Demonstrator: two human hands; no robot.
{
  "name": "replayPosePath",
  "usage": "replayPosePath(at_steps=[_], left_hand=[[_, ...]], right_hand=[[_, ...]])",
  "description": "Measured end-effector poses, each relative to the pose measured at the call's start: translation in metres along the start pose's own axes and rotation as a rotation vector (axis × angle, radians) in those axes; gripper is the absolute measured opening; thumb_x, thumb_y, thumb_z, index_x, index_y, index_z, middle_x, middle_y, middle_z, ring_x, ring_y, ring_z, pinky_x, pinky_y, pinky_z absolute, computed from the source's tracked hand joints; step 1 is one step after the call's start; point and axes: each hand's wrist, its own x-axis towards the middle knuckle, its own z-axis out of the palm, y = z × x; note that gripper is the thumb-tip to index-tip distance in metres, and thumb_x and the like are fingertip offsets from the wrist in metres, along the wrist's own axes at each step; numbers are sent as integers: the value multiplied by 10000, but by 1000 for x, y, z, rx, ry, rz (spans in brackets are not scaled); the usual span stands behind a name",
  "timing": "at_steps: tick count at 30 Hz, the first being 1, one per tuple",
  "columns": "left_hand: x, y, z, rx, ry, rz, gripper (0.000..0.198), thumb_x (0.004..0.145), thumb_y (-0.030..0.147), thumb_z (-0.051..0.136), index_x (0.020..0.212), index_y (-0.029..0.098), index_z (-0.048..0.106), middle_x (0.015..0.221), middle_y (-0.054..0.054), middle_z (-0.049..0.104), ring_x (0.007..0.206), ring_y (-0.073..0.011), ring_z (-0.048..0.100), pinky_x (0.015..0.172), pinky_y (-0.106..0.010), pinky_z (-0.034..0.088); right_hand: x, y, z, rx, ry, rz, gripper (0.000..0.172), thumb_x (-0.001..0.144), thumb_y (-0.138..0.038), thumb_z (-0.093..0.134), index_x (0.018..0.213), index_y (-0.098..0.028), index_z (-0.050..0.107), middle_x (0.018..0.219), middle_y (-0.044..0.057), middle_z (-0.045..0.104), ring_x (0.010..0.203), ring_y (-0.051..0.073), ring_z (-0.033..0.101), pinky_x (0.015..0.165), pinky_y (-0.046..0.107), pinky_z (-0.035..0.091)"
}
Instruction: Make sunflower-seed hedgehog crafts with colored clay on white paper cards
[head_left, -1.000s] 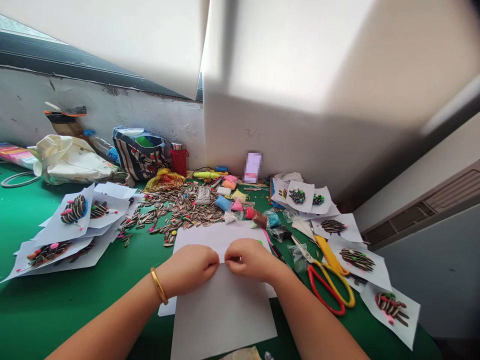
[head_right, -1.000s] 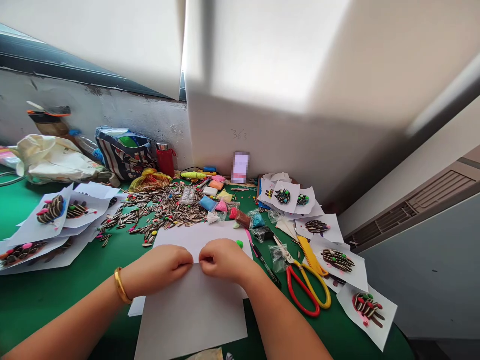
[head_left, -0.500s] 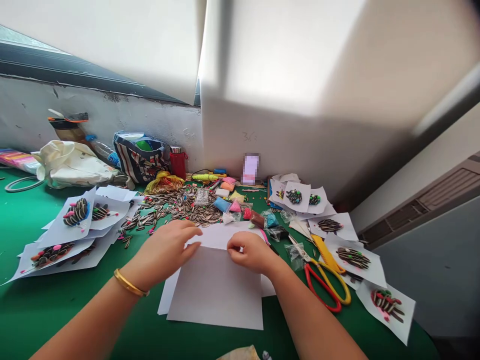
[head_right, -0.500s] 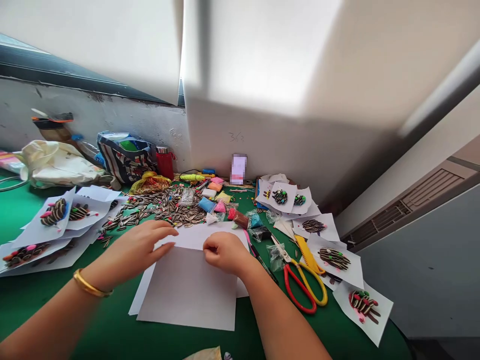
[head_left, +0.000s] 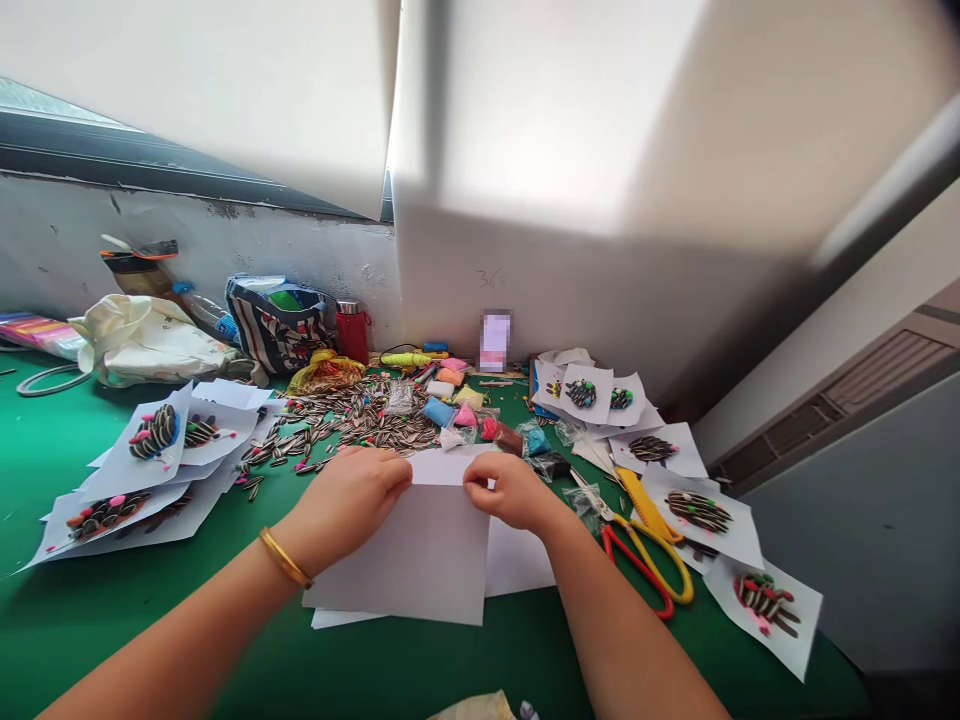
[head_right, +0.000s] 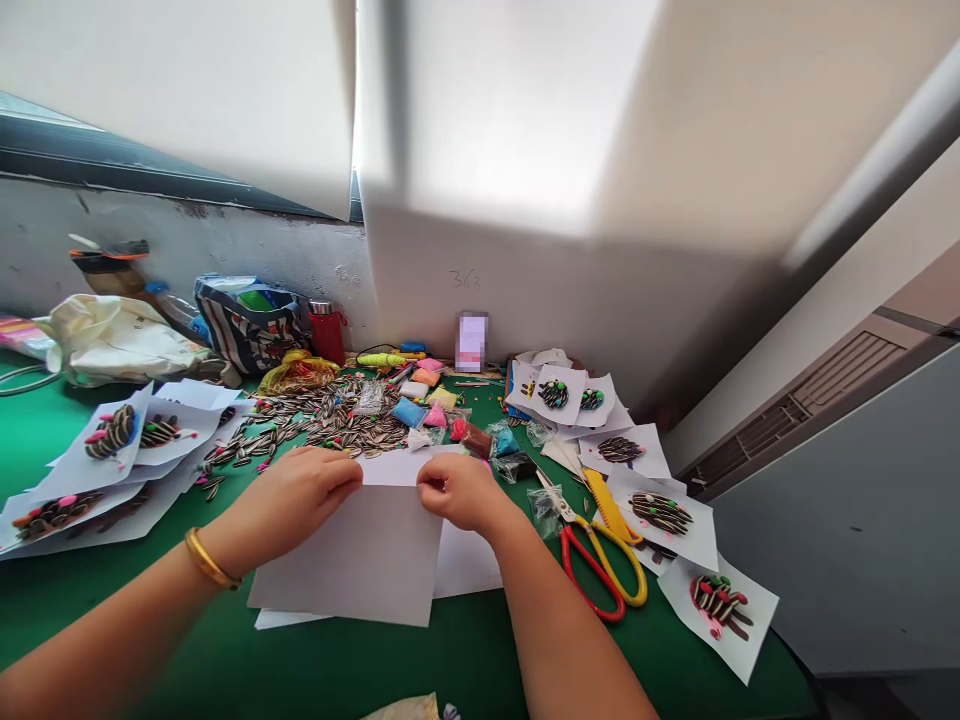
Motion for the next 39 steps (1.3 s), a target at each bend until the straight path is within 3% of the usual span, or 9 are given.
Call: replayPosePath(at_steps=[12, 17, 20, 23, 29, 32, 34, 37, 39], left_hand=[[-10, -35, -31, -41, -4, -74, 289, 913, 335, 438, 777, 248, 678, 788, -24, 685, 751, -205, 598, 687, -294, 390], [-12, -31, -35, -127, 0, -42, 275, 930, 353, 440, 864, 260, 691, 875, -14, 698, 819, -199, 616, 728, -280, 418], [-13, -27, -33, -141, 7, -31, 278, 943, 357, 433, 894, 255, 687, 903, -19, 698, 852, -204, 619, 754, -286, 426], [-14, -32, -31, -95, -18, -30, 295, 951, 358, 414, 925, 257, 690, 933, -30, 701, 878, -213, 621, 763, -295, 432], [-21, -72, -28, 10, -62, -43, 301, 922, 326, 410, 853, 229, 686, 888, -55, 698, 816, -209, 627, 719, -295, 438], [-23, -95, -26, 39, 66, -129, 302, 906, 368, 444, 786, 210, 671, 812, -73, 684, 808, -232, 617, 756, -322, 446], [-20, -101, -19, -104, 224, -301, 315, 895, 438, 481, 817, 204, 675, 856, -83, 688, 875, -256, 609, 794, -342, 454], [-10, -82, 3, -689, 429, -546, 426, 834, 567, 591, 1015, 189, 666, 982, -85, 693, 965, -263, 611, 836, -353, 480], [-1, -53, 25, -1243, 448, -604, 555, 779, 607, 667, 1148, 194, 630, 1118, -104, 678, 1074, -273, 602, 890, -374, 495]], right_hand=[[1, 14, 0, 245, 151, 91, 127, 817, -239, 594, 800, -192, 711, 829, 35, 689, 807, 176, 614, 718, 276, 461], [-1, 15, 11, 453, -142, 58, 594, 745, -462, 756, 1282, -254, 611, 1104, 59, 694, 961, 218, 633, 797, 311, 499], [-2, 12, 25, 398, -226, 82, 306, 839, -487, 648, 998, -232, 708, 892, 10, 690, 842, 195, 616, 717, 280, 479], [0, 12, 29, 312, -165, 106, 364, 931, -472, 501, 737, -199, 642, 727, -14, 609, 681, 147, 534, 612, 245, 404], [1, 22, 18, 302, -110, 157, 385, 917, -473, 522, 672, -186, 597, 697, -3, 580, 644, 142, 503, 560, 239, 358], [1, 26, 15, 362, 5, 190, 388, 902, -511, 541, 757, -174, 668, 738, 21, 628, 680, 173, 551, 593, 272, 409], [2, 27, 16, 444, 222, 208, 408, 879, -548, 569, 869, -166, 712, 828, 50, 678, 775, 216, 604, 669, 316, 470], [5, 22, 24, 618, 599, 231, 487, 840, -574, 623, 1095, -169, 710, 1076, 100, 709, 1011, 274, 635, 860, 390, 509], [7, 18, 32, 740, 742, 236, 558, 834, -568, 636, 1211, -158, 667, 1211, 128, 679, 1129, 291, 616, 956, 421, 494]])
